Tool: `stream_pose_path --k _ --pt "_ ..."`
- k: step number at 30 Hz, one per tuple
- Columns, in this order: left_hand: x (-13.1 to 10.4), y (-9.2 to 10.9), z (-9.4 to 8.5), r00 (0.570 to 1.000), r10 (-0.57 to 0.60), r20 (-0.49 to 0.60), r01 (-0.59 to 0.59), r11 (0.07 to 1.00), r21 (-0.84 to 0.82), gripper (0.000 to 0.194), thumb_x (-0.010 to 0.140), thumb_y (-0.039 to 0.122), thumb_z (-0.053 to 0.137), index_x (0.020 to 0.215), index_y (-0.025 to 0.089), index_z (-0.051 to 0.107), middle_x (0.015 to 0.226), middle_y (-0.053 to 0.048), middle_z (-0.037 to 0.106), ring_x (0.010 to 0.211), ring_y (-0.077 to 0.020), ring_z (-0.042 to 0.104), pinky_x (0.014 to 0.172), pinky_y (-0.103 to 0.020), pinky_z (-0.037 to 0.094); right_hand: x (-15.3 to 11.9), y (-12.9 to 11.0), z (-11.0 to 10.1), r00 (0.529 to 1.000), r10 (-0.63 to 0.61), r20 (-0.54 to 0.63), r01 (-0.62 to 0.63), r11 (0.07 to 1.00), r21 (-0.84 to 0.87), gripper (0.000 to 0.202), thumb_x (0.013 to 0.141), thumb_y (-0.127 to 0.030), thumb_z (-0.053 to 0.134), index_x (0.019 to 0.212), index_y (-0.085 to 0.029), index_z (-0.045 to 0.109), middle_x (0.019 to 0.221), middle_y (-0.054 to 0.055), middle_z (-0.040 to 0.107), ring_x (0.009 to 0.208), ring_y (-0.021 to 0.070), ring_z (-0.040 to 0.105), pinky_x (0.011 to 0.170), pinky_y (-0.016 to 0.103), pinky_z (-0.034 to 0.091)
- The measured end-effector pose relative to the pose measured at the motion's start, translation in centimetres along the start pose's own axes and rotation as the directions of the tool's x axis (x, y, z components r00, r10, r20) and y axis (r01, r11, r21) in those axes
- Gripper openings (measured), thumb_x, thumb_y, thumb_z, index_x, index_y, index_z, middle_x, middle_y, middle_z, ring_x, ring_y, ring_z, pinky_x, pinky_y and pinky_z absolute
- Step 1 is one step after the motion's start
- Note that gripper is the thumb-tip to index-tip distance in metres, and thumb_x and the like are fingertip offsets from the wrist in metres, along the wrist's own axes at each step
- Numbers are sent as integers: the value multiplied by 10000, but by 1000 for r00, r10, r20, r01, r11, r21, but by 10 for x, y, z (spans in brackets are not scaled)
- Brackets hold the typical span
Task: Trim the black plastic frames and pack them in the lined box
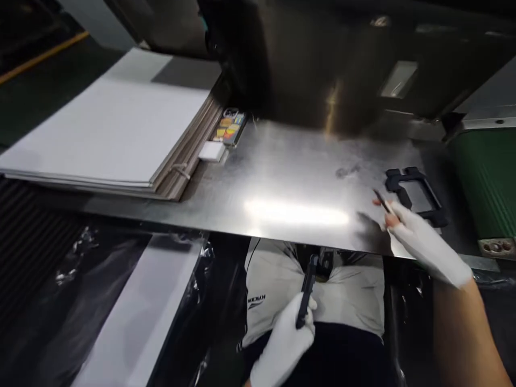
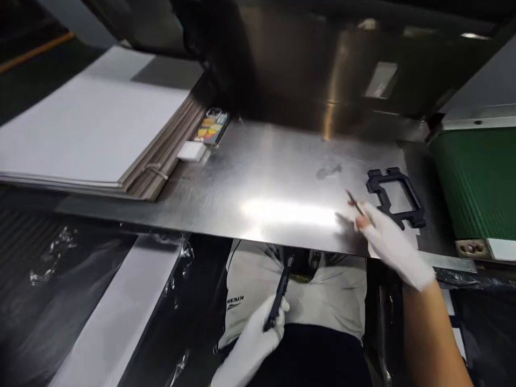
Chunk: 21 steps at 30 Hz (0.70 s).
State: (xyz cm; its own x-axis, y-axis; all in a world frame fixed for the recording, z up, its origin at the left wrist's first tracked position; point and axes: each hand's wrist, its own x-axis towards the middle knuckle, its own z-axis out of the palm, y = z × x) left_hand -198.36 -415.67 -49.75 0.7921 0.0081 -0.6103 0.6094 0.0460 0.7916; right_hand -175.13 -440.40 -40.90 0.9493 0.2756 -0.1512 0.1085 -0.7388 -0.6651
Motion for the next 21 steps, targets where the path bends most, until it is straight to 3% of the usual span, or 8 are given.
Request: stream_pose_path --k 2,4,6,8,11,13,17,21 --pt "-2 4 -1 1000 -2 12 2 1000 -10 319 677 96 597 973 208 643 903 1 574 856 -190 537 795 -322 448 -50 -3 12 963 11 268 -40 994 101 373 1097 -537 437 1209 -317 717 1190 106 760 1091 292 740 910 389 610" --pt "-1 11 -2 1000 6 30 -7 1000 9 293 659 120 555 935 200 615 872 6 556 829 -186 511 777 -321 419 -98 -12 40 874 58 482 -142 980 139 373 1105 -571 420 1025 -312 677 985 65 749 916 268 739 796 373 626" --pt "3 18 -1 998 32 48 -33 999 23 215 691 152 543 895 199 589 848 9 555 813 -185 504 773 -322 416 -133 -20 78 852 58 521 -172 970 172 357 1101 -587 434 1054 -302 644 975 47 749 872 248 736 777 359 630" --pt "6 22 0 996 48 80 -49 999 7 164 727 183 540 884 200 581 836 9 567 805 -187 513 763 -319 426 -152 -24 116 877 29 480 -146 967 208 376 1109 -587 406 1123 -289 635 1033 55 769 922 247 758 833 359 633" --pt "10 22 2 993 27 116 -27 1000 -2 176 753 208 568 926 196 599 871 -2 613 828 -195 548 768 -314 449 -158 -19 156 917 -1 399 -70 984 163 459 1127 -585 329 1148 -259 651 968 69 797 851 257 787 785 348 622" --pt "11 19 2 993 26 114 -28 999 16 175 775 217 584 947 194 609 897 -14 641 847 -205 567 787 -321 463 -155 -16 166 933 6 360 -27 998 55 499 1133 -582 303 1110 -247 672 871 66 798 723 254 777 675 331 583" --pt "11 15 4 996 42 84 -46 998 41 145 806 200 575 948 192 603 918 -38 681 866 -224 591 818 -341 493 -147 -15 161 909 14 417 25 996 -88 501 1144 -540 285 1015 -246 670 773 49 774 612 230 730 559 307 455" --pt "10 12 8 999 36 28 -37 998 54 116 802 166 567 911 197 590 875 -22 665 835 -211 582 781 -321 486 -141 -17 154 858 58 511 -61 998 -11 454 1136 -547 317 1004 -255 638 761 22 736 634 213 710 588 296 432"
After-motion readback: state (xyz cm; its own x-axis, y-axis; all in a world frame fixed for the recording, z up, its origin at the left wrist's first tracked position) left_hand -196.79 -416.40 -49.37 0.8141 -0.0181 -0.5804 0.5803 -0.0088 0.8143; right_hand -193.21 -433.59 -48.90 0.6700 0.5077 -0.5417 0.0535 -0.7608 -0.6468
